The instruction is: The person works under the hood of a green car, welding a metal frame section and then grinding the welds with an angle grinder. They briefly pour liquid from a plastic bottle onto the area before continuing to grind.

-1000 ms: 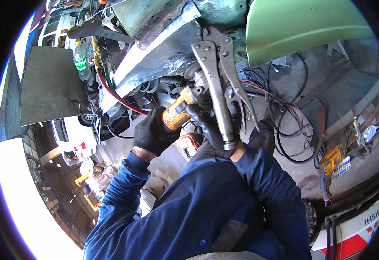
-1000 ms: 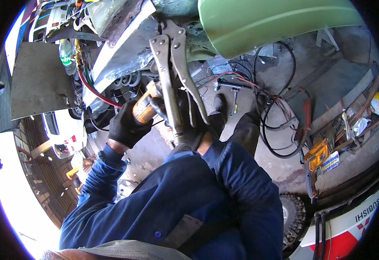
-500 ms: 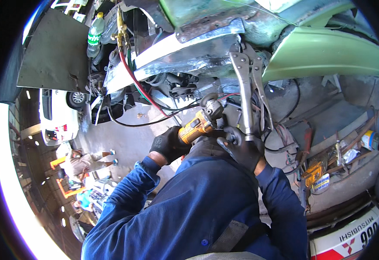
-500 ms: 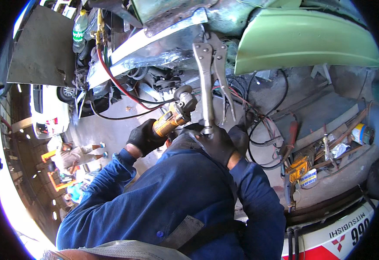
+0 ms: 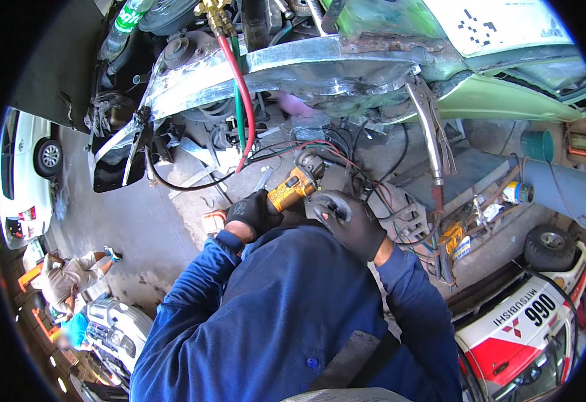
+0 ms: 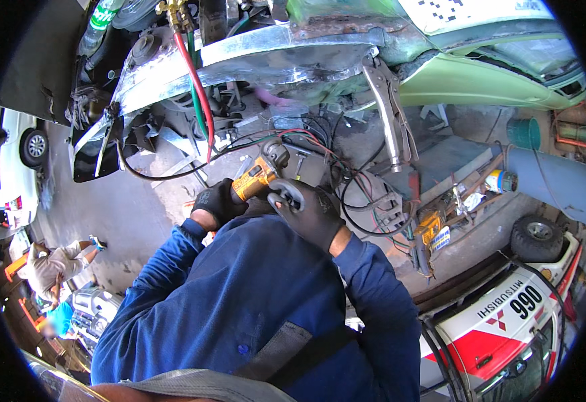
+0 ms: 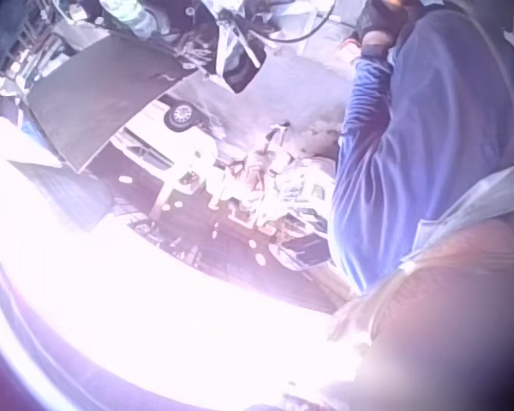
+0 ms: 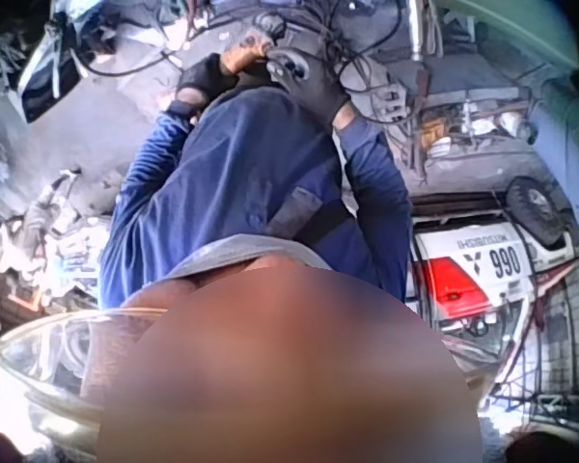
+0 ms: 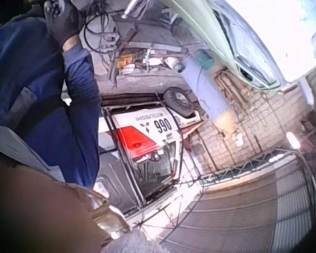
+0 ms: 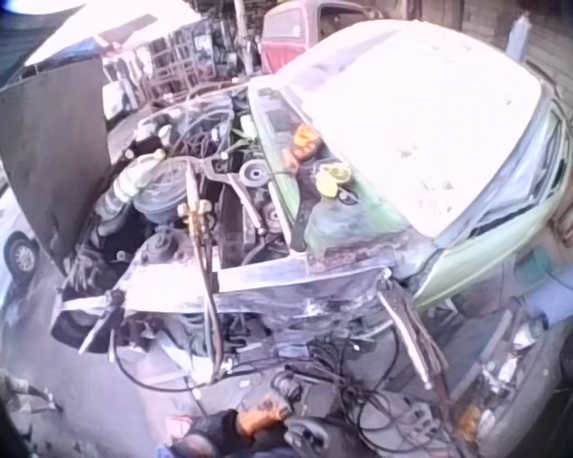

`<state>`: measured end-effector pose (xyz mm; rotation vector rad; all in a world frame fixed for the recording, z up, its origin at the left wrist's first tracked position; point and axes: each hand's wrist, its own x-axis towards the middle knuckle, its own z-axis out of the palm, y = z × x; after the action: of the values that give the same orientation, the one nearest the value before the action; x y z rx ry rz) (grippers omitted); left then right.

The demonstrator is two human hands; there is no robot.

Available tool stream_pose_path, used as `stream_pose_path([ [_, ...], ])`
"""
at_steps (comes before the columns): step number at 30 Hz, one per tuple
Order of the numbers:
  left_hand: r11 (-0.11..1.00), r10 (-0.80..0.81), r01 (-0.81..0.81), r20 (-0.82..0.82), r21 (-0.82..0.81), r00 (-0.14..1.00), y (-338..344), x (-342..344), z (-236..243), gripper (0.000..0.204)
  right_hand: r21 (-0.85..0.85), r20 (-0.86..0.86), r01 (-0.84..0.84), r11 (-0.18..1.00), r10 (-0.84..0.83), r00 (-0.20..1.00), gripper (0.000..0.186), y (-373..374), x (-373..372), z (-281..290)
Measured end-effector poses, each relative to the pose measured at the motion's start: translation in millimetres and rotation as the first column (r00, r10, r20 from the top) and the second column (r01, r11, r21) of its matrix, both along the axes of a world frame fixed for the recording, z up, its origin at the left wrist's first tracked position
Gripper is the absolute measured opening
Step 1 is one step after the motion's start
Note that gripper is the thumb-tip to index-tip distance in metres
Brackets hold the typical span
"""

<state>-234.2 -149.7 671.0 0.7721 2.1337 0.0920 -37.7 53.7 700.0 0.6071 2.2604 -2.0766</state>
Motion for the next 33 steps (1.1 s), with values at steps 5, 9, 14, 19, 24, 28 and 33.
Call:
stream_pose_path([
  [5,0.998,-0.005,0.002,0.041,0.067,0.999,-6,-17,4,0.056,0.221,-0.159,0.01,0.975,0.026,0.987,0.023,-3,-45,38],
  [9,0.998,0.03,-0.036,0.096,0.058,0.995,-7,-29,12,0.06,0.277,-0.261,0.1,0.956,-0.025,0.965,0.021,-6,-74,76],
  [14,0.983,0.048,-0.076,0.168,0.168,0.985,-9,-43,17,0.062,0.431,-0.299,0.152,0.889,-0.018,0.954,0.018,10,-116,102],
  [19,0.975,0.031,-0.07,0.185,0.21,0.982,-17,-53,4,0.052,0.365,-0.328,0.325,0.872,-0.206,0.922,0.022,35,-169,112],
  [24,0.972,0.024,-0.065,0.175,0.228,0.984,-29,-60,-15,0.05,0.302,-0.349,0.419,0.856,-0.31,0.884,0.028,65,-229,106],
  [28,0.959,0.007,-0.05,0.153,0.278,0.988,-36,-63,-23,0.05,0.539,-0.374,0.38,0.752,-0.191,0.908,0.031,91,-269,94],
  [33,0.953,0.005,-0.051,0.153,0.3,0.988,-45,-63,-30,0.063,0.76,-0.166,0.264,0.593,-0.216,0.962,0.039,119,-308,77],
])
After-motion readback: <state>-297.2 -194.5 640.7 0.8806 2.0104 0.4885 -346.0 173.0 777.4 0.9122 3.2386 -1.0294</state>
